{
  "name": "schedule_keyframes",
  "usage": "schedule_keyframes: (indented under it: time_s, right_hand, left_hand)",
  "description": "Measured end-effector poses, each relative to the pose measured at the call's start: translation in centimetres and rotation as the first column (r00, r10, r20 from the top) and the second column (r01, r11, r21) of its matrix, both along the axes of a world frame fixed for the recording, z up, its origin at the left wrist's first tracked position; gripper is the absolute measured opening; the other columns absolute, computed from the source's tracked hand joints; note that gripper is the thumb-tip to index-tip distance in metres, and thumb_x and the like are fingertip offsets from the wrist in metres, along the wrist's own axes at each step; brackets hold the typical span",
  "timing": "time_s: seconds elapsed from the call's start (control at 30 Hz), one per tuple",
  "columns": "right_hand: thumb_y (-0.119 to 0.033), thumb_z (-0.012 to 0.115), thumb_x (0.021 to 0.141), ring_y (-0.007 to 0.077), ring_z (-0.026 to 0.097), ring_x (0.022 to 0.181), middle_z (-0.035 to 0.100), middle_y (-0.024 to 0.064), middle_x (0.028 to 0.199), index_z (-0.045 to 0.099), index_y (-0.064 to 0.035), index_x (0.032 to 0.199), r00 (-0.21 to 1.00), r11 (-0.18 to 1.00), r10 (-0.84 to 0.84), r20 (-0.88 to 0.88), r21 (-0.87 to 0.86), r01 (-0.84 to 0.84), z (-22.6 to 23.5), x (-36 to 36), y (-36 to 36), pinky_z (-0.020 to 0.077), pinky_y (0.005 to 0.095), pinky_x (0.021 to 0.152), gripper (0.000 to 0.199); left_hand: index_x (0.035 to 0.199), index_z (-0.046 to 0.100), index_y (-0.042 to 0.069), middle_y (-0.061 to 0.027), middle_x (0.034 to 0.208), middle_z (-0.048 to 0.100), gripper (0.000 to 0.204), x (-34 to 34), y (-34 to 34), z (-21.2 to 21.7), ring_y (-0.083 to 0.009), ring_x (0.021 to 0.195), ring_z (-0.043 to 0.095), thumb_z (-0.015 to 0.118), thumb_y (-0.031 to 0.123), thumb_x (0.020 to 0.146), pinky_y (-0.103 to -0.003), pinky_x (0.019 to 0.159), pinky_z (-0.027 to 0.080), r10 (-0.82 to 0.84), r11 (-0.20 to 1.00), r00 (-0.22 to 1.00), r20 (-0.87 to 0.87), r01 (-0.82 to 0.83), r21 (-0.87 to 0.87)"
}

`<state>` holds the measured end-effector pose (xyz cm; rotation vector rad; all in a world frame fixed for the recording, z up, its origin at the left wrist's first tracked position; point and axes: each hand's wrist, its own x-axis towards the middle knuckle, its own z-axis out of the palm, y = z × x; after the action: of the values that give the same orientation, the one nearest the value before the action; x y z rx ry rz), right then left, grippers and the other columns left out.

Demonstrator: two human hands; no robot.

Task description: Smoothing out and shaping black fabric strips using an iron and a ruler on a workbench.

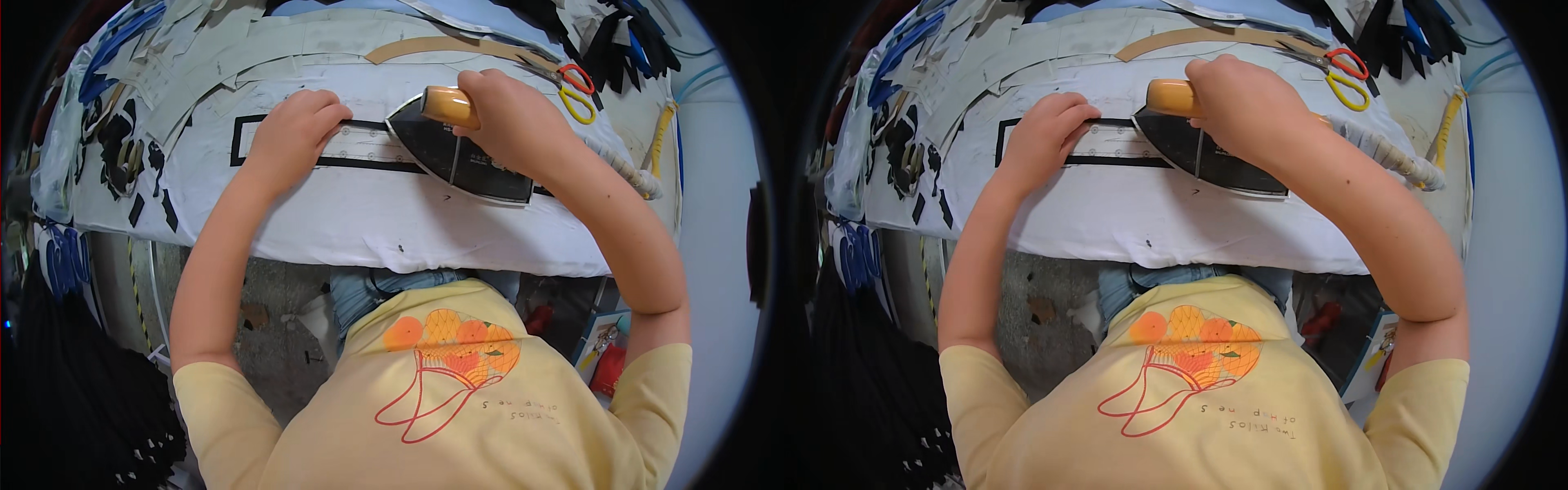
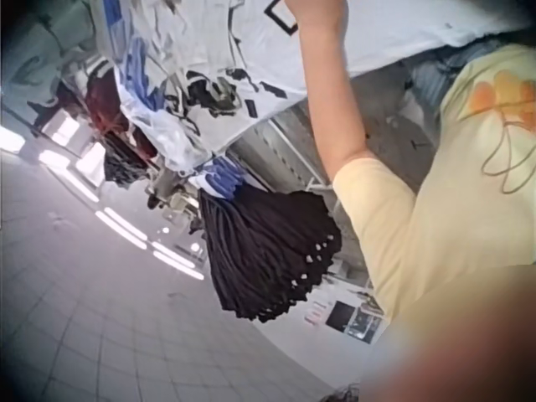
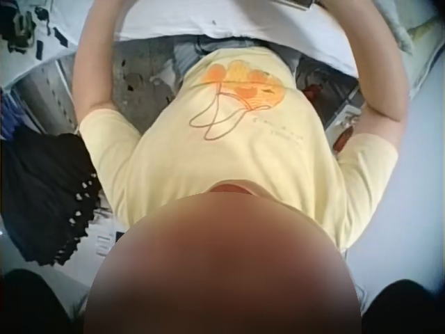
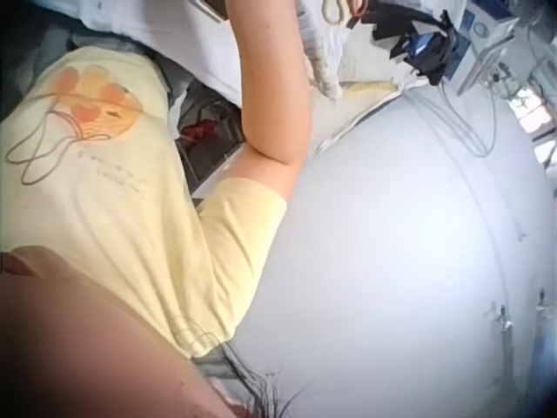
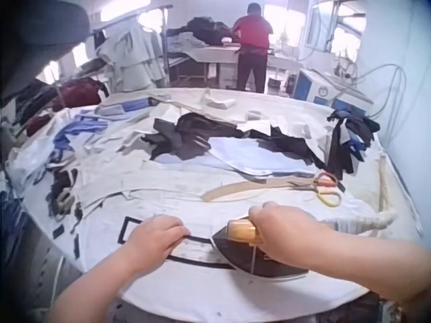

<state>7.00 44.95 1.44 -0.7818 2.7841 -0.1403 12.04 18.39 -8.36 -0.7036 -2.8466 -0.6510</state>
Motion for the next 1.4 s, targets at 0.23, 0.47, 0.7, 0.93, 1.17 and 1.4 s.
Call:
schedule_keyframes:
  time_s: [0.23,0.47,0.7,0.93,1.17,1.4]
  right_hand:
    - [-0.020,0.075,0.083,0.0384,0.065,0.088,0.064,0.0189,0.093,0.060,-0.0014,0.100,1.000,1.000,0.021,-0.009,0.023,-0.020,-0.1,-0.2,-0.1,0.0522,0.0458,0.076,0.030]
    - [-0.020,0.075,0.082,0.0389,0.065,0.088,0.065,0.0194,0.093,0.061,-0.0011,0.100,1.000,1.000,0.003,-0.017,0.002,-0.003,-0.1,0.1,-0.1,0.0521,0.0459,0.076,0.029]
    - [-0.019,0.075,0.082,0.0387,0.065,0.088,0.065,0.0193,0.092,0.061,-0.0014,0.100,1.000,1.000,0.005,-0.027,0.005,-0.005,0.2,0.2,-0.2,0.0525,0.0456,0.076,0.029]
    - [-0.018,0.075,0.081,0.0382,0.065,0.088,0.064,0.0192,0.093,0.061,-0.0018,0.101,1.000,1.000,-0.001,-0.016,0.006,0.001,0.1,0.0,0.0,0.0524,0.0452,0.076,0.029]
    - [-0.018,0.076,0.081,0.0381,0.065,0.088,0.064,0.0188,0.093,0.060,-0.0019,0.100,1.000,1.000,0.006,-0.021,-0.024,-0.007,0.0,0.2,0.0,0.0524,0.0452,0.076,0.029]
    - [-0.019,0.076,0.082,0.0375,0.065,0.091,0.064,0.0186,0.096,0.060,-0.0019,0.099,1.000,1.000,0.000,-0.007,0.007,0.000,0.1,-0.1,-0.1,0.0522,0.0446,0.078,0.029]
  left_hand:
    - [0.091,0.059,0.007,-0.0073,0.093,0.061,0.005,-2.1,-0.2,-0.1,-0.0297,0.093,0.057,0.061,0.010,0.087,-0.041,0.081,0.047,-0.034,0.999,0.999,0.026,0.033,0.027]
    - [0.084,0.058,0.005,-0.0105,0.086,0.060,0.008,-3.3,-2.3,2.1,-0.0322,0.085,0.058,0.063,0.007,0.077,-0.042,0.075,0.048,0.054,0.977,0.963,0.265,0.003,-0.212]
    - [0.084,0.058,0.004,-0.0106,0.084,0.060,0.014,-2.6,-8.8,3.2,-0.0311,0.084,0.059,0.064,0.001,0.072,-0.039,0.073,0.048,0.194,0.952,0.931,0.309,-0.104,-0.287]
    - [0.091,0.061,0.005,-0.0107,0.093,0.063,0.019,-1.0,-11.1,3.8,-0.0318,0.090,0.061,0.065,-0.002,0.074,-0.041,0.078,0.049,0.276,0.788,0.961,-0.015,-0.235,-0.569]
    - [0.115,0.064,0.008,-0.0101,0.121,0.062,0.033,-0.6,1.0,0.3,-0.0315,0.113,0.057,0.065,0.003,0.082,-0.041,0.098,0.046,-0.080,0.996,0.989,-0.126,0.084,0.023]
    - [0.110,0.066,0.008,-0.0079,0.113,0.063,0.028,1.0,0.3,-0.6,-0.0285,0.106,0.059,0.060,0.003,0.084,-0.038,0.090,0.049,-0.058,0.998,0.994,-0.090,0.056,-0.026]
